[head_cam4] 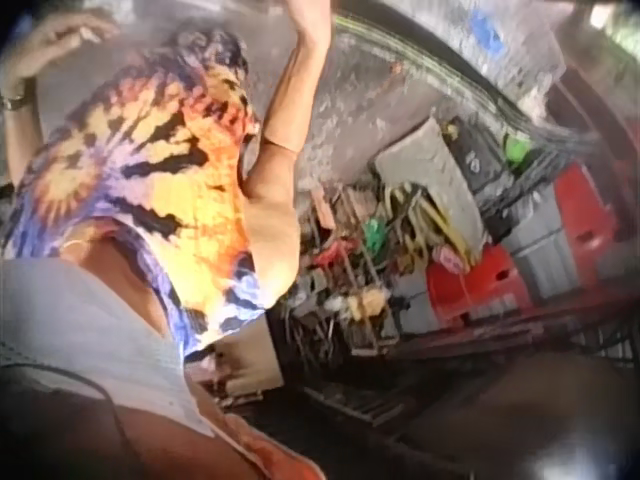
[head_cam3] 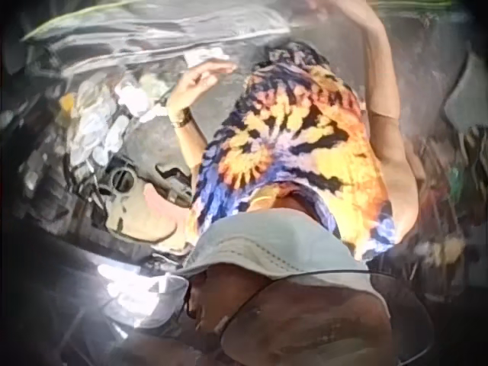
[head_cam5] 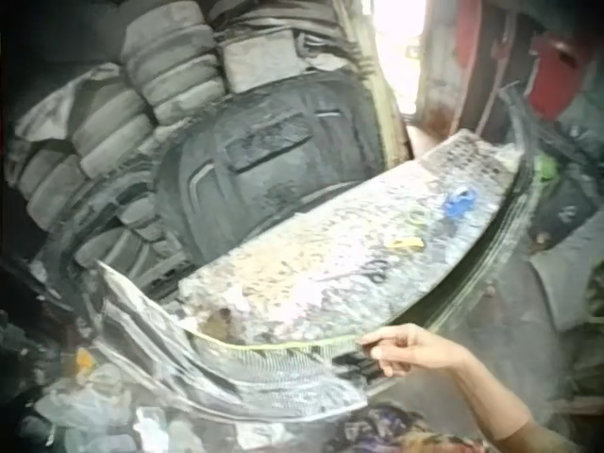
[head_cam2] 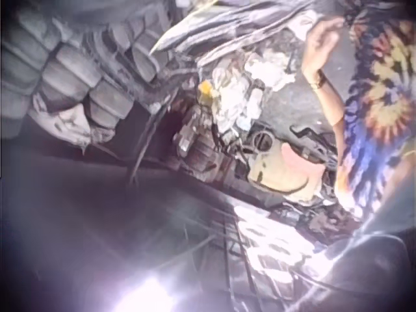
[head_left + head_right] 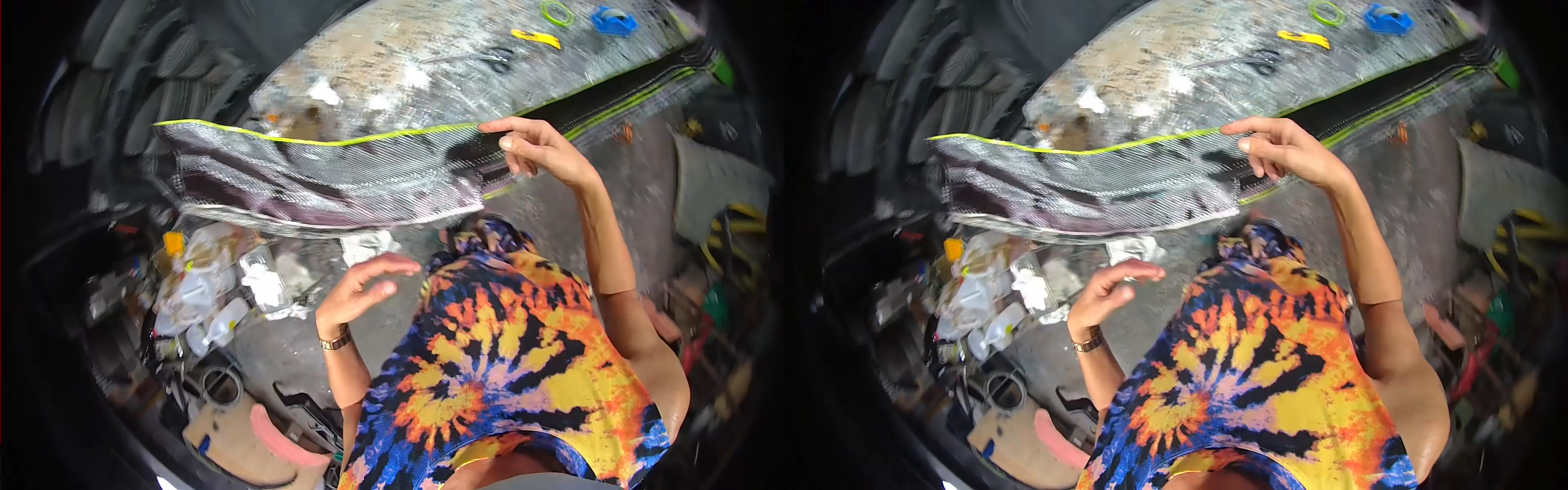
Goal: The person measures and prepares a carbon fiber automotive component by aligning and pressing a yellow measuring tape along its length and using scissors to trim excess material.
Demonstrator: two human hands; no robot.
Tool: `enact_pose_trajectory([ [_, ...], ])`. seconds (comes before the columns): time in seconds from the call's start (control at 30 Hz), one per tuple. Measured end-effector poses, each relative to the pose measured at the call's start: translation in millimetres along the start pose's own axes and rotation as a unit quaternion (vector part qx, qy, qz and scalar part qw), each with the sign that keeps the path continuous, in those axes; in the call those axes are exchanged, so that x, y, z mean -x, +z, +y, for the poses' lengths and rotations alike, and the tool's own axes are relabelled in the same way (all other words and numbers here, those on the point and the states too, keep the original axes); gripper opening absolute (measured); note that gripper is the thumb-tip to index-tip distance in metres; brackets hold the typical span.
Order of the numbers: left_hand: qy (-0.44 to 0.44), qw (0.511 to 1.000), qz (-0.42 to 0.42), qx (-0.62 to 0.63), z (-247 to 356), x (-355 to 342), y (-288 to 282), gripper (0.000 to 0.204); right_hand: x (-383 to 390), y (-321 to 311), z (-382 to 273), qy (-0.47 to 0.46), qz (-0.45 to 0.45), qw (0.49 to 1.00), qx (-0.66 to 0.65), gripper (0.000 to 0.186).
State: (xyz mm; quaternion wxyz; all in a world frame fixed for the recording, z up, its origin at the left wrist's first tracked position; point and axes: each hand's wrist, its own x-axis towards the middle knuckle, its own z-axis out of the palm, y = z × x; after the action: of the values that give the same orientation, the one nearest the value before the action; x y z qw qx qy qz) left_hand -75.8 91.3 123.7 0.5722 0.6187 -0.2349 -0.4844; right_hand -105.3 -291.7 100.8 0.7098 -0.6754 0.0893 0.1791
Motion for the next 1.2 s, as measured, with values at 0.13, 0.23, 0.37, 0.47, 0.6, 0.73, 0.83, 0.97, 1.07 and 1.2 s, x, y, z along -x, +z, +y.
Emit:
enact_pose_trajectory([
  [0.13, -0.088, 0.991, -0.044, 0.094, -120.1, 5.9, 31.1, 0.037, 67.9, 12.4, 54.0, 0.139, 0.008, 0.989, -0.048, 0.038],
  [0.23, -0.267, 0.964, -0.003, 0.017, -210.9, 30.1, 31.1, 0.049, 96.7, 31.9, 106.8, 0.221, -0.062, 0.972, -0.052, 0.039],
  [0.37, -0.366, 0.898, 0.035, -0.24, -375.5, 84.4, 21.5, 0.052, 129.2, 57.7, 201.7, 0.346, -0.108, 0.931, -0.031, 0.038],
  [0.47, -0.388, 0.902, 0.104, -0.158, -454.7, 154.8, 33.5, 0.055, 147.3, 64.0, 275.5, 0.386, -0.122, 0.914, 0.005, 0.034],
  [0.6, -0.454, 0.794, 0.365, 0.17, -470.9, 204.3, 53.3, 0.043, 182.3, 56.5, 358.7, 0.433, -0.054, 0.9, 0.002, 0.035],
  [0.73, -0.454, 0.801, 0.356, 0.16, -449.6, 201.2, 70.6, 0.04, 209.3, 60.8, 392.9, 0.492, -0.024, 0.87, 0.023, 0.032],
  [0.83, -0.419, 0.817, 0.358, 0.166, -435.7, 178.4, 79.9, 0.046, 205.5, 56.2, 399.5, 0.511, -0.036, 0.858, 0.032, 0.032],
  [0.97, -0.402, 0.831, 0.357, 0.138, -418.8, 149.3, 72.2, 0.054, 191.6, 65.3, 393.3, 0.495, -0.051, 0.866, 0.046, 0.033],
  [1.07, -0.38, 0.837, 0.373, 0.131, -414.8, 141.8, 62.2, 0.049, 170.7, 67.0, 392.1, 0.456, -0.051, 0.888, 0.032, 0.033],
  [1.2, -0.374, 0.864, 0.332, 0.054, -409.0, 148.0, 56.7, 0.039, 162.2, 57.2, 401.6, 0.386, -0.086, 0.912, 0.109, 0.031],
])
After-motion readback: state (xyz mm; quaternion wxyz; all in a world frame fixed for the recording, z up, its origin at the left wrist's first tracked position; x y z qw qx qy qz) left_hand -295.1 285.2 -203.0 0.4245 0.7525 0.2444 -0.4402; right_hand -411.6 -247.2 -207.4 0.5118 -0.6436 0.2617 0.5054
